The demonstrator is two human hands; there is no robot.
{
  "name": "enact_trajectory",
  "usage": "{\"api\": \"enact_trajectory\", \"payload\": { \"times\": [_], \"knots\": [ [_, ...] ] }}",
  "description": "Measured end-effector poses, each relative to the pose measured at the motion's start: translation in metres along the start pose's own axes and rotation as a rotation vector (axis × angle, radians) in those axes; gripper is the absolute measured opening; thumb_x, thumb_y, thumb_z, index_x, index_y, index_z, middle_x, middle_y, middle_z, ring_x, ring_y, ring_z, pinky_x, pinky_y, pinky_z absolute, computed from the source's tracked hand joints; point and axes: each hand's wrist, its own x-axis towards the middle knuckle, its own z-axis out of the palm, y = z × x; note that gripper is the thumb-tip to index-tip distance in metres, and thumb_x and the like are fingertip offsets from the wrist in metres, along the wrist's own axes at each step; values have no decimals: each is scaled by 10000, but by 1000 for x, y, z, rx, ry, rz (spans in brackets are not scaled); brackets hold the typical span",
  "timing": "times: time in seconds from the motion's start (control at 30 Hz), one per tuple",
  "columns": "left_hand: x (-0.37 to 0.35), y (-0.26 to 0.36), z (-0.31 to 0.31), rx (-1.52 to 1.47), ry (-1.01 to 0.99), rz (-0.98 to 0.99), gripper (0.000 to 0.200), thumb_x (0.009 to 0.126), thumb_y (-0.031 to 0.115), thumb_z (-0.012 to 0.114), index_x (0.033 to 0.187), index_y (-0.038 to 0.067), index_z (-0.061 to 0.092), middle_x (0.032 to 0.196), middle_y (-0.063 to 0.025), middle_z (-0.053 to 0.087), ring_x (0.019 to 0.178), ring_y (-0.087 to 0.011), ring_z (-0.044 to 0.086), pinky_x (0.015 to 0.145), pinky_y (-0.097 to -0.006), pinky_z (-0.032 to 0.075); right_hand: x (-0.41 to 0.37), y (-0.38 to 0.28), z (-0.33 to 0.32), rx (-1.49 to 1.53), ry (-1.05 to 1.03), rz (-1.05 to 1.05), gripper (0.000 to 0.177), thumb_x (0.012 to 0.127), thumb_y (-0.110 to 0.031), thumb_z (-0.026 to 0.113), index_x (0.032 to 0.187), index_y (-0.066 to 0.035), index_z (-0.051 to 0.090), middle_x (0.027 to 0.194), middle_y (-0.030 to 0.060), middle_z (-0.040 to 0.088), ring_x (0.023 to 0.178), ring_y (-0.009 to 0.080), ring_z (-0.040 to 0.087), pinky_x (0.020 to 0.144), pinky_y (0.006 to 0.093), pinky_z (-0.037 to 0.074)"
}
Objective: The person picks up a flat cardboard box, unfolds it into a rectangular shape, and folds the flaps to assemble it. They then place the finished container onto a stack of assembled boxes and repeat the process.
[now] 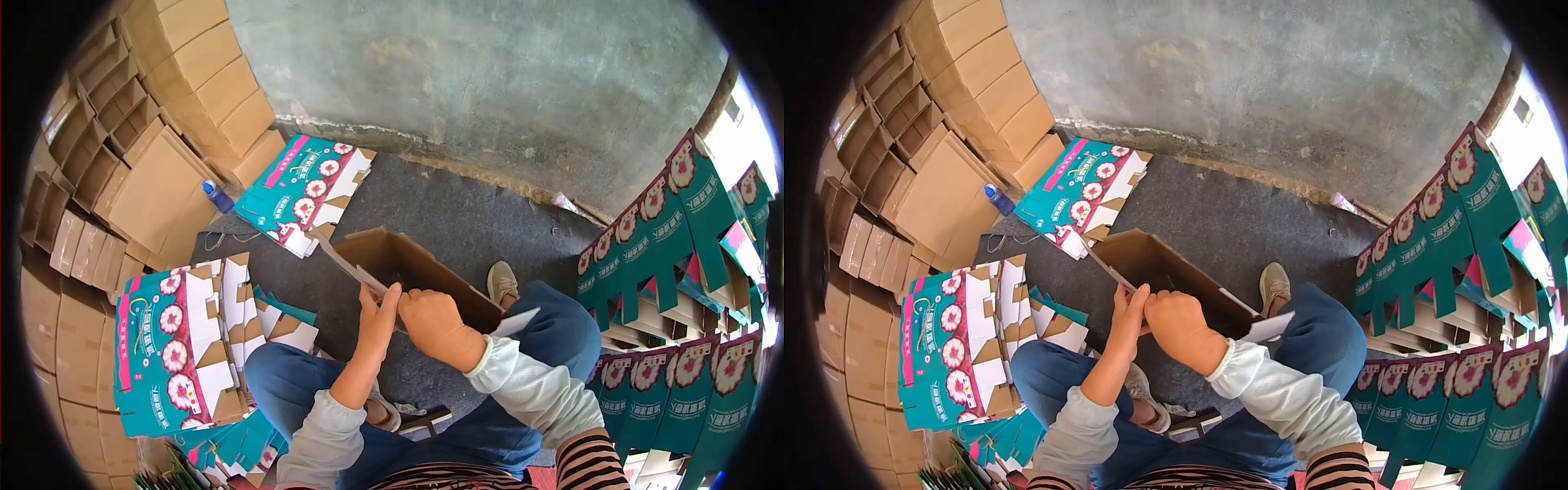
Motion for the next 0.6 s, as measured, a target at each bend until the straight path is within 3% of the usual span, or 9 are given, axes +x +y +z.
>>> {"api": "enact_trajectory", "payload": {
  "times": [0.07, 0.13, 0.2, 0.27, 0.3, 0.4, 0.47, 0.5, 0.6],
  "knots": [
    [5, -13, -3, 111, 2, 145, 645, 820, 196, 560, 1343, -45, 270, 1216, -242, 439, 1091, -301, 521, 871, -354, 449, -5, 6, -6, 111, -109, -48, 127, 710, -121, 656, 798, -42, 609, 724, 85, 615, 659, 248, 629, 561, 324, 516],
    [14, -29, -11, 351, 10, 400, 567, 790, 93, 499, 1307, -41, 307, 1207, -249, 421, 1115, -324, 497, 928, -381, 415, 1, 16, -33, -114, -150, 50, 199, 762, -186, 657, 877, -31, 609, 830, 125, 623, 741, 290, 630, 622, 357, 519],
    [6, -25, -6, 277, 54, 358, 535, 754, 25, 474, 1268, -41, 341, 1201, -239, 405, 1125, -354, 469, 1004, -399, 344, 1, 48, -47, -67, 292, 145, 339, 801, -287, 646, 1004, -21, 595, 977, 161, 603, 856, 330, 611, 721, 395, 510],
    [10, -37, -3, 267, 106, 398, 528, 752, 16, 481, 1261, -39, 350, 1207, -232, 409, 1118, -359, 471, 1013, -392, 337, -8, 77, -38, -82, 127, 247, 462, 788, -334, 653, 1109, -16, 558, 1105, 178, 553, 977, 358, 575, 805, 423, 485],
    [12, -44, -5, 256, 86, 403, 555, 748, 8, 481, 1282, -40, 339, 1229, -235, 405, 1140, -364, 459, 1021, -392, 330, -10, 84, -26, 1, 23, 307, 462, 788, -349, 653, 1087, -5, 577, 978, 163, 611, 905, 362, 607, 772, 431, 495],
    [15, -45, -9, 345, 55, 498, 653, 738, -5, 489, 1356, -30, 277, 1296, -250, 383, 1193, -386, 434, 1029, -400, 331, -17, 90, -11, 162, -246, 299, 379, 817, -354, 622, 913, 13, 604, 834, 185, 634, 844, 328, 644, 718, 440, 509],
    [7, -38, -17, 585, 73, 634, 749, 738, 0, 506, 1421, -7, 198, 1341, -270, 360, 1209, -411, 432, 1011, -418, 363, -16, 100, -9, 118, -146, 203, 362, 842, -333, 588, 846, 29, 612, 760, 195, 638, 791, 322, 656, 717, 430, 514],
    [-6, -18, -21, 661, 32, 570, 784, 738, 4, 514, 1437, 8, 158, 1355, -275, 348, 1193, -422, 447, 982, -430, 390, -17, 104, -9, 99, -96, 163, 364, 854, -322, 572, 813, 37, 616, 723, 200, 639, 764, 319, 661, 716, 425, 516],
    [-43, 33, -26, 889, -120, 475, 863, 743, 18, 532, 1469, 47, 66, 1381, -283, 324, 1120, -448, 501, 890, -460, 461, -10, 103, -67, 593, -342, 508, 345, 863, -270, 538, 768, 53, 611, 712, 202, 647, 715, 342, 657, 703, 425, 517]
  ]
}}
